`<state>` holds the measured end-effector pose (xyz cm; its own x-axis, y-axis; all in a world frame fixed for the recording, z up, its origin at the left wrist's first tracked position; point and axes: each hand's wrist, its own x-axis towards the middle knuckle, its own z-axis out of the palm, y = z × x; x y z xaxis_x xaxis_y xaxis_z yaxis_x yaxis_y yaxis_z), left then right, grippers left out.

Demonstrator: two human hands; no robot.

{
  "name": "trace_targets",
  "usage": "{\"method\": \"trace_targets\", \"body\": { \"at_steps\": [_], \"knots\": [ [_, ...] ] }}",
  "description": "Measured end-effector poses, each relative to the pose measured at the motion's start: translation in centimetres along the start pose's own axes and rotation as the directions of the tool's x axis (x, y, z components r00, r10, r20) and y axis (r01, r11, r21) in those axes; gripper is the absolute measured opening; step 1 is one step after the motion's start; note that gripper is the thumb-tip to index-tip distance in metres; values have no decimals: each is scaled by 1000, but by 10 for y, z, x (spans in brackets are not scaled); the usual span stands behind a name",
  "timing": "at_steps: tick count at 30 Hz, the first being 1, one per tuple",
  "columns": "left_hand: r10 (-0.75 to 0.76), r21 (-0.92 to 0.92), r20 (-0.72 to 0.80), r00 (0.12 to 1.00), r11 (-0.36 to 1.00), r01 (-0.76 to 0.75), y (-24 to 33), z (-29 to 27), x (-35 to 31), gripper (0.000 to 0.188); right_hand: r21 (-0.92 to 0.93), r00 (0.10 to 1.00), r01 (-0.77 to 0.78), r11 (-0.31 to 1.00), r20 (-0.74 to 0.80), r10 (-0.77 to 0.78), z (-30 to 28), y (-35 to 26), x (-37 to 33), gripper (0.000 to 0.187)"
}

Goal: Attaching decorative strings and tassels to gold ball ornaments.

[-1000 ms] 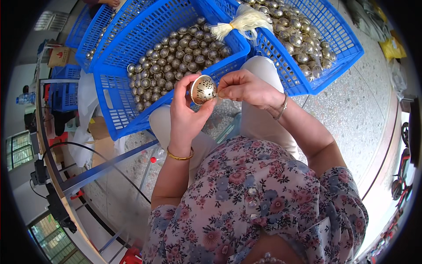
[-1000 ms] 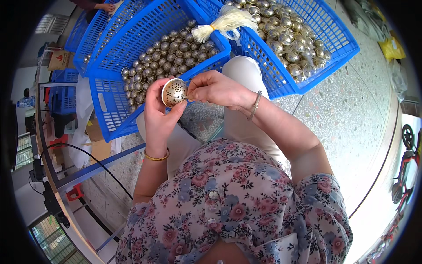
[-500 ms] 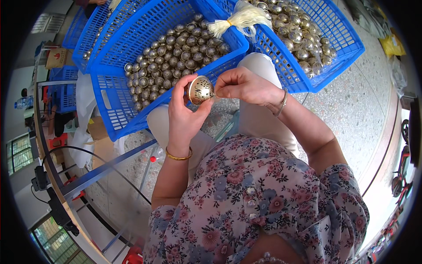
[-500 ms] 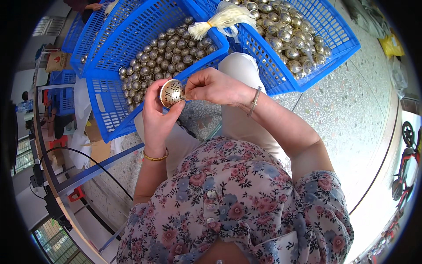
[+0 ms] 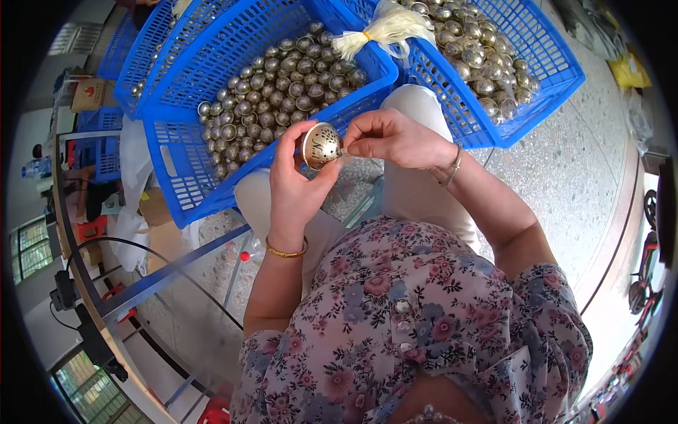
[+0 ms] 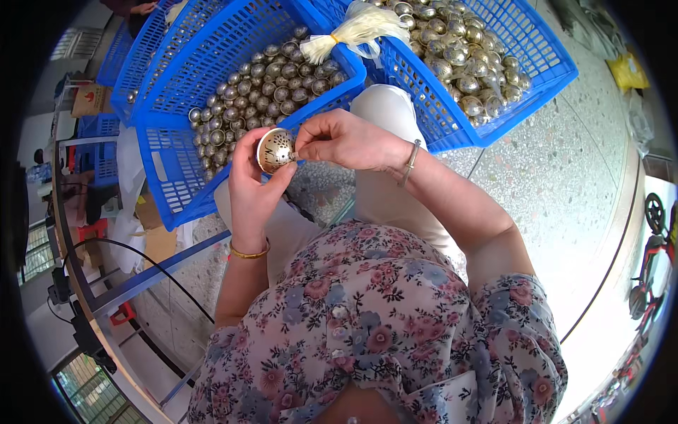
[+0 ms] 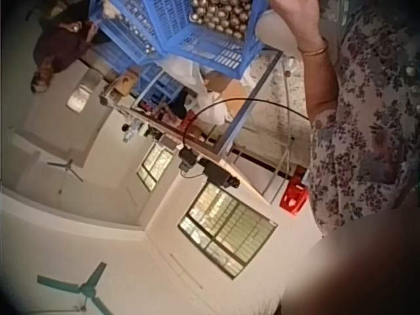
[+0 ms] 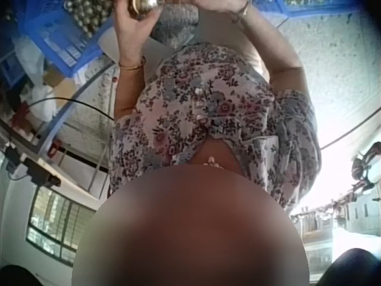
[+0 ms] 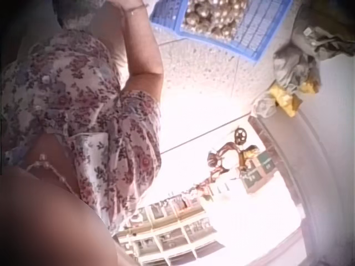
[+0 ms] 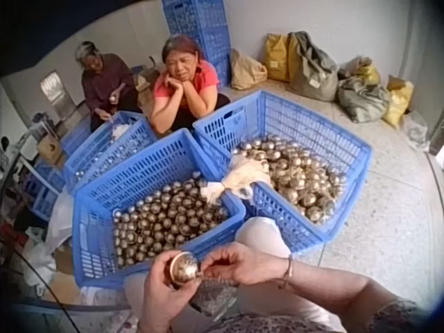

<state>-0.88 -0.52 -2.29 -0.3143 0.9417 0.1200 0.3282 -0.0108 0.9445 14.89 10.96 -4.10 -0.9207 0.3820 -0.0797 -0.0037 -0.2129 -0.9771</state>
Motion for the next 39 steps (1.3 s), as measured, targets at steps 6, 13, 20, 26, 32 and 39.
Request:
{"method": "trace_targets", "body": {
  "at_steps": [6, 13, 20, 26, 32, 39],
  "knots": [
    [40, 87, 2, 999, 995, -40, -5, -1, 0, 52, -16, 1000, 28, 999, 4, -28, 2, 0, 2, 8],
    [216, 265, -21, 976, 943, -202, -8, 0, 3, 54, -188, 996, 12, 982, -81, -28, 6, -1, 2, 7],
    [72, 135, -35, 997, 989, -67, -9, -2, 3, 53, -410, 960, 190, 892, -112, -256, 9, -5, 1, 6],
    [25, 55, -40, 999, 998, -23, -9, -2, 5, 52, -486, 935, 254, 837, -100, -342, 9, -8, 2, 7],
    [34, 87, -43, 998, 996, -30, -8, -3, 4, 53, -415, 933, 252, 874, -135, -332, 13, -4, 6, 8],
    [381, 481, -136, 914, 832, -275, 5, 6, 7, 54, -23, 944, 92, 995, -315, -95, 22, -9, 10, 6]
  ]
}}
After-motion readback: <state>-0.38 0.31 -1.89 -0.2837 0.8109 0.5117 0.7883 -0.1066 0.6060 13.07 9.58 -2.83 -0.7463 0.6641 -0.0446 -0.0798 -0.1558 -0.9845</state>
